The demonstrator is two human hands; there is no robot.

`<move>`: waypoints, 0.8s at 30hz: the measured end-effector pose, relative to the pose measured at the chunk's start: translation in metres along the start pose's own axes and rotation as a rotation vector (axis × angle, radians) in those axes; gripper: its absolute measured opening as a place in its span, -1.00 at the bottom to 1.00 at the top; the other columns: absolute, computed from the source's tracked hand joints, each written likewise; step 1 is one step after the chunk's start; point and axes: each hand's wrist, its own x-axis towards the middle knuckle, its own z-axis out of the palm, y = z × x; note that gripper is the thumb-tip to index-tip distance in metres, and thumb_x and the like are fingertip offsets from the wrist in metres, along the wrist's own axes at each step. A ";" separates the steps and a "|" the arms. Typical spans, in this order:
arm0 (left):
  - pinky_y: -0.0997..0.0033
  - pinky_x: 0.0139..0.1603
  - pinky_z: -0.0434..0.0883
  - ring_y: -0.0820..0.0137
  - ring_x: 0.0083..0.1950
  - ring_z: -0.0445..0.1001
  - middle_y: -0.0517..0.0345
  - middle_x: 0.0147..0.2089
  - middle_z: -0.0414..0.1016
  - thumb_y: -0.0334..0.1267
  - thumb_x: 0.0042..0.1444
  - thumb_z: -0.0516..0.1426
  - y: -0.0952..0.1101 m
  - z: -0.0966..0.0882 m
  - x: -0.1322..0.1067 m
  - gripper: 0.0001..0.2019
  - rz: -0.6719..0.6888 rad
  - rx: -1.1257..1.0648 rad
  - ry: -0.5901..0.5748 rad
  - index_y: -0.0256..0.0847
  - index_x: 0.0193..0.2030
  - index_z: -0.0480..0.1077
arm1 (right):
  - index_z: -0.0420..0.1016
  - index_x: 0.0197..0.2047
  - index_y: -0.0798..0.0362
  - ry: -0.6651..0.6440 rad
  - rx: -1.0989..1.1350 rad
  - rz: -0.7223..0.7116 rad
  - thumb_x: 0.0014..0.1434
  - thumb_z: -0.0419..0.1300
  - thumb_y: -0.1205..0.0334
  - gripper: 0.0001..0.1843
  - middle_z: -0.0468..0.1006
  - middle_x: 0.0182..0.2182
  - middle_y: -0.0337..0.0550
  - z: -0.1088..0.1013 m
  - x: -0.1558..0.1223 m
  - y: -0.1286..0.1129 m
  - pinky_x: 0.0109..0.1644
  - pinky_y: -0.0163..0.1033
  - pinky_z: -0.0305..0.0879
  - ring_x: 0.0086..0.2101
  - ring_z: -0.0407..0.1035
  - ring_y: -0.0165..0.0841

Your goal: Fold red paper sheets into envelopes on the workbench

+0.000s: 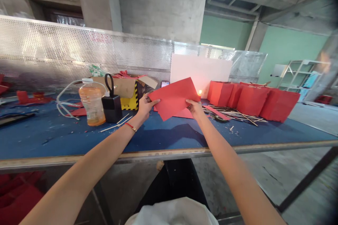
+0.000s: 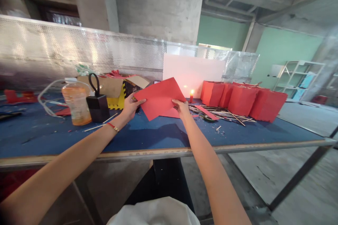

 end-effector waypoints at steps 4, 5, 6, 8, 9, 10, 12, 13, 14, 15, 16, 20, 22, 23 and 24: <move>0.37 -0.17 0.52 0.33 -0.24 0.58 0.08 -0.20 0.62 -0.17 -0.31 0.46 -0.002 0.007 -0.011 -0.44 -0.247 -0.239 -0.085 -0.21 -0.11 0.44 | 0.48 -0.39 0.01 0.033 0.087 0.029 -0.41 0.42 0.36 -0.61 0.63 -0.35 -0.29 0.004 -0.003 0.004 -0.34 -0.29 0.43 -0.34 0.48 -0.34; 0.36 -0.18 0.52 0.32 -0.25 0.58 0.05 -0.19 0.63 -0.17 -0.30 0.46 -0.002 0.008 -0.014 -0.45 -0.304 -0.246 -0.128 -0.23 -0.11 0.46 | 0.48 -0.39 0.01 0.046 0.099 0.032 -0.41 0.42 0.36 -0.61 0.63 -0.34 -0.28 0.005 -0.003 0.005 -0.33 -0.29 0.44 -0.33 0.48 -0.34; 0.35 -0.19 0.53 0.31 -0.25 0.58 0.02 -0.17 0.63 -0.17 -0.29 0.46 -0.002 0.010 -0.017 -0.46 -0.341 -0.244 -0.158 -0.25 -0.12 0.48 | 0.49 -0.39 0.01 0.050 0.100 0.039 -0.41 0.42 0.36 -0.60 0.63 -0.33 -0.27 0.005 -0.004 0.007 -0.31 -0.29 0.44 -0.32 0.48 -0.34; 0.32 -0.16 0.53 0.30 -0.24 0.59 0.00 -0.16 0.63 -0.21 -0.33 0.47 -0.003 0.010 -0.019 -0.48 -0.364 -0.225 -0.170 -0.28 -0.16 0.50 | 0.50 -0.37 0.01 0.025 0.073 0.056 -0.41 0.44 0.34 -0.59 0.64 -0.31 -0.25 0.004 -0.003 0.010 -0.27 -0.27 0.46 -0.30 0.49 -0.32; 0.30 -0.13 0.52 0.30 -0.23 0.59 0.00 -0.16 0.63 -0.21 -0.36 0.48 -0.004 0.009 -0.019 -0.47 -0.363 -0.209 -0.160 -0.29 -0.18 0.51 | 0.50 -0.36 0.02 0.006 0.048 0.060 -0.41 0.45 0.34 -0.57 0.64 -0.31 -0.24 0.003 -0.003 0.012 -0.26 -0.25 0.46 -0.29 0.50 -0.31; 0.28 -0.11 0.52 0.29 -0.23 0.59 0.00 -0.17 0.63 -0.20 -0.38 0.49 -0.005 0.007 -0.017 -0.46 -0.355 -0.187 -0.145 -0.29 -0.19 0.51 | 0.51 -0.36 0.02 -0.009 0.021 0.059 -0.42 0.46 0.33 -0.56 0.64 -0.32 -0.23 0.001 -0.002 0.014 -0.25 -0.23 0.47 -0.29 0.50 -0.30; 0.22 -0.07 0.50 0.25 -0.20 0.59 0.00 -0.20 0.64 -0.15 -0.43 0.50 -0.010 0.002 -0.012 -0.42 -0.323 -0.117 -0.102 -0.30 -0.20 0.52 | 0.52 -0.38 0.03 -0.015 -0.047 0.041 -0.44 0.46 0.31 -0.57 0.63 -0.36 -0.23 -0.004 0.000 0.016 -0.25 -0.21 0.46 -0.32 0.49 -0.30; 0.20 -0.04 0.49 0.22 -0.18 0.59 0.00 -0.21 0.64 -0.11 -0.45 0.50 -0.013 -0.002 -0.009 -0.41 -0.298 -0.071 -0.077 -0.30 -0.20 0.53 | 0.53 -0.40 0.03 -0.016 -0.094 0.026 -0.44 0.46 0.30 -0.59 0.63 -0.39 -0.23 -0.007 0.002 0.016 -0.25 -0.21 0.45 -0.35 0.48 -0.31; 0.18 -0.02 0.48 0.18 -0.15 0.59 -0.02 -0.21 0.64 -0.08 -0.47 0.49 -0.016 -0.005 -0.005 -0.39 -0.269 -0.025 -0.054 -0.31 -0.21 0.53 | 0.55 -0.42 0.04 -0.022 -0.146 0.014 -0.44 0.45 0.29 -0.62 0.62 -0.42 -0.24 -0.010 0.003 0.016 -0.24 -0.21 0.45 -0.38 0.47 -0.32; 0.17 0.00 0.47 0.15 -0.12 0.58 -0.03 -0.21 0.64 -0.04 -0.49 0.49 -0.018 -0.009 -0.002 -0.37 -0.245 0.015 -0.037 -0.31 -0.22 0.54 | 0.56 -0.43 0.04 -0.036 -0.198 0.001 -0.43 0.45 0.28 -0.64 0.62 -0.44 -0.24 -0.013 0.004 0.015 -0.23 -0.21 0.44 -0.39 0.47 -0.33; 0.16 0.02 0.47 0.12 -0.10 0.58 -0.04 -0.20 0.64 -0.01 -0.52 0.49 -0.020 -0.012 0.001 -0.36 -0.232 0.046 -0.033 -0.32 -0.23 0.54 | 0.57 -0.44 0.04 -0.059 -0.246 -0.010 -0.43 0.44 0.27 -0.65 0.62 -0.44 -0.24 -0.015 0.005 0.015 -0.21 -0.21 0.44 -0.40 0.46 -0.34; 0.09 0.03 0.47 0.06 -0.09 0.58 -0.12 -0.15 0.64 -0.02 -0.54 0.49 -0.021 -0.020 0.003 -0.35 -0.322 0.100 -0.150 -0.34 -0.24 0.56 | 0.60 -0.40 0.04 -0.130 -0.351 -0.021 -0.40 0.45 0.21 -0.64 0.65 -0.37 -0.19 -0.019 0.004 0.013 -0.13 -0.14 0.43 -0.33 0.50 -0.27; 0.06 0.04 0.47 0.06 -0.09 0.59 -0.15 -0.11 0.63 -0.07 -0.48 0.50 -0.018 -0.022 -0.002 -0.37 -0.382 0.102 -0.246 -0.35 -0.19 0.56 | 0.60 -0.40 0.06 -0.145 -0.371 0.021 -0.41 0.46 0.19 -0.62 0.65 -0.36 -0.16 -0.020 0.003 0.014 -0.14 -0.11 0.43 -0.33 0.51 -0.23; 0.05 0.05 0.47 0.06 -0.08 0.59 -0.16 -0.07 0.62 -0.11 -0.43 0.50 -0.017 -0.022 -0.004 -0.37 -0.402 0.091 -0.296 -0.34 -0.14 0.55 | 0.60 -0.41 0.07 -0.159 -0.382 0.045 -0.41 0.47 0.19 -0.62 0.65 -0.37 -0.14 -0.020 0.003 0.014 -0.15 -0.10 0.43 -0.33 0.51 -0.21; 0.05 0.06 0.47 0.08 -0.06 0.59 -0.15 -0.03 0.60 -0.15 -0.39 0.49 -0.016 -0.022 -0.007 -0.36 -0.417 0.073 -0.340 -0.31 -0.08 0.54 | 0.60 -0.41 0.07 -0.178 -0.397 0.067 -0.41 0.47 0.20 -0.62 0.65 -0.37 -0.13 -0.021 0.002 0.014 -0.15 -0.10 0.43 -0.32 0.51 -0.20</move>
